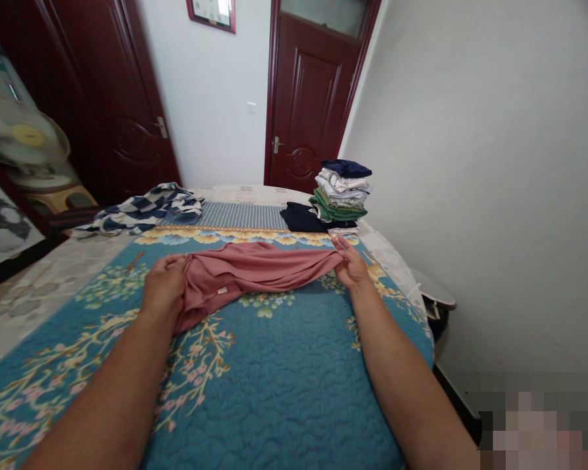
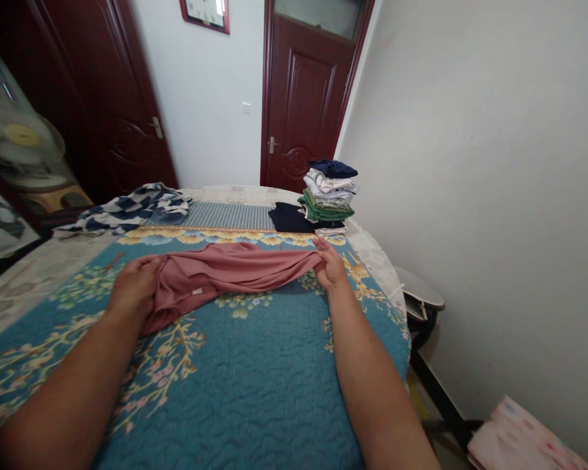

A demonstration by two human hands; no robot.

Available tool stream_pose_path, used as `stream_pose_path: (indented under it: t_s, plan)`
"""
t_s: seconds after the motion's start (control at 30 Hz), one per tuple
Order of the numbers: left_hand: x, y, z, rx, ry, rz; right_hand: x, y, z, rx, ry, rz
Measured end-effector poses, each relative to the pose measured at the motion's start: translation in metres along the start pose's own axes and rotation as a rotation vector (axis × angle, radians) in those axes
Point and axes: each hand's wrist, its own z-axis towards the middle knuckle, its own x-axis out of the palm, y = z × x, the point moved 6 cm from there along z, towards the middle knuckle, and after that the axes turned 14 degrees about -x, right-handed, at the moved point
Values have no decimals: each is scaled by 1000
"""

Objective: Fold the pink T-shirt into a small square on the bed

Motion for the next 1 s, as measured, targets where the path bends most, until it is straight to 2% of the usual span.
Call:
stream_pose_path:
  t_s: [0.07,0.13,0.23,0.33,0.43,0.57,0.63,0.7,0.8,0.9,1.0]
  plan:
    - [-4,-14,-9,146,-52,156,-10,-8,2,-27,-96,-158]
    - [-1,-33,-24,376,-75,380,-18,-12,3,-70,-135,-392]
    - [17,-51,-53,698,16,716,-15,-5,2,-227,-56,-782]
    - [32,-48,-71,840,136,958,6,5,-7,-400,84,-999]
    - [39,-38,-73,814,184,1079,42,8,-26,-510,290,-1042]
    - [39,-31,-70,744,214,1116,94,2,-64,-619,694,-1012]
    - [41,-29,-73,775,279,1110,111,-7,-81,-612,882,-1024]
    - [42,-26,-74,790,333,1101,120,-18,-93,-587,1014,-1060]
    - [42,-21,-68,738,372,1074,123,-31,-99,-582,1075,-1091]
    - [44,-20,-65,692,419,1040,120,-38,-96,-602,999,-1085]
    - [48,-25,-76,667,481,971,116,-41,-92,-605,892,-1057]
